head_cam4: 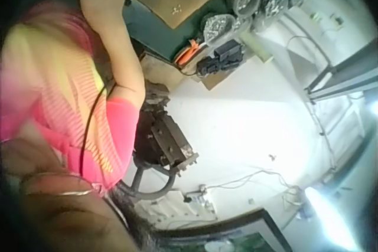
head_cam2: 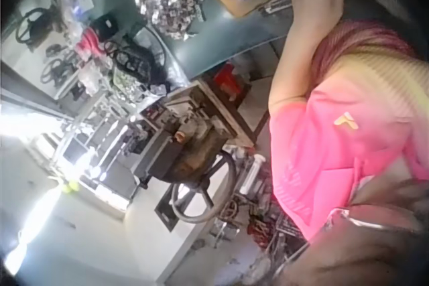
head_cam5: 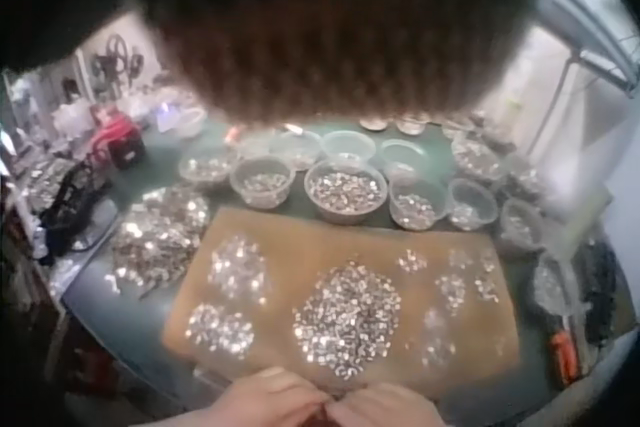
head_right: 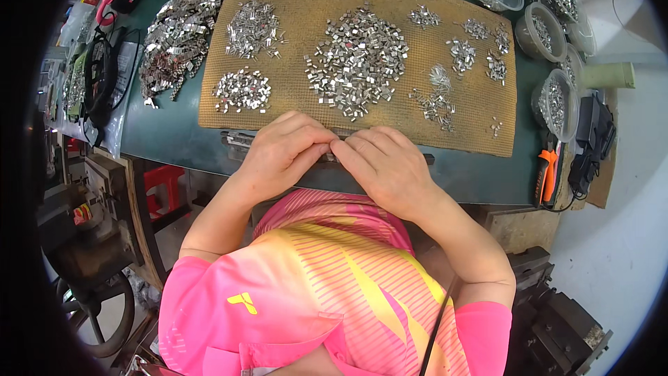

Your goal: The person arranges small metal components on a template board by hand, then processes them with a manual press.

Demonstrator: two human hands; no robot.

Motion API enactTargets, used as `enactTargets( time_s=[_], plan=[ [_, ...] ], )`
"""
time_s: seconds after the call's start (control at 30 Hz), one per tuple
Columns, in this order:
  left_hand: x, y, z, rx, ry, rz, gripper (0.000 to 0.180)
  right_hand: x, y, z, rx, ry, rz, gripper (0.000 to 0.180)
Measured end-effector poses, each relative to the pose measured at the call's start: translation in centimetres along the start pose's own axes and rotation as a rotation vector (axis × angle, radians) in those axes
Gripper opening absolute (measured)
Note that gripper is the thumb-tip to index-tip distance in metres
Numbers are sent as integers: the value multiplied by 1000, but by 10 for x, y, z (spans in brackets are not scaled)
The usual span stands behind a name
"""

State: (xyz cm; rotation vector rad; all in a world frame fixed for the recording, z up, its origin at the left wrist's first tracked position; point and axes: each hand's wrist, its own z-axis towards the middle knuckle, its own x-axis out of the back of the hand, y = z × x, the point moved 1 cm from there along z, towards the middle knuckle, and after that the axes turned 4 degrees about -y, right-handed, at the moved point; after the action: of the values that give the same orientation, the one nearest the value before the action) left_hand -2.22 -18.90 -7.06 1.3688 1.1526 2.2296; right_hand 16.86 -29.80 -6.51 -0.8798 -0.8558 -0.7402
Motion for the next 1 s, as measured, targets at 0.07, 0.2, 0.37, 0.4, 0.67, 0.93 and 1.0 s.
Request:
enactTargets(
  time_s=[0.07, 0.2, 0.37, 0.4, 0.67, 0.93, 1.0],
  plan=[
    [0, -1, -1, 6, -1, 2, 17, 0, -1, 1, 13, -11, -26, 34],
    [-3, 0, -1, -8, -9, 34, 16, 11, 0, -2, -129, -43, 88, 29],
    [-8, 2, 1, -11, 0, 89, 15, 23, 12, -14, -265, -92, 180, 21],
    [-10, 3, 1, -6, 5, 105, 15, 24, 11, -15, -242, -85, 161, 19],
    [-18, 8, 4, -18, 28, 170, 16, 28, 9, -17, -123, -98, 45, 16],
    [-13, 5, 1, -99, -45, 169, 20, 38, 19, -34, -362, 4, 234, 15],
    [-13, 6, 3, -95, -44, 165, 19, 37, 18, -40, -357, 7, 231, 15]
  ],
)
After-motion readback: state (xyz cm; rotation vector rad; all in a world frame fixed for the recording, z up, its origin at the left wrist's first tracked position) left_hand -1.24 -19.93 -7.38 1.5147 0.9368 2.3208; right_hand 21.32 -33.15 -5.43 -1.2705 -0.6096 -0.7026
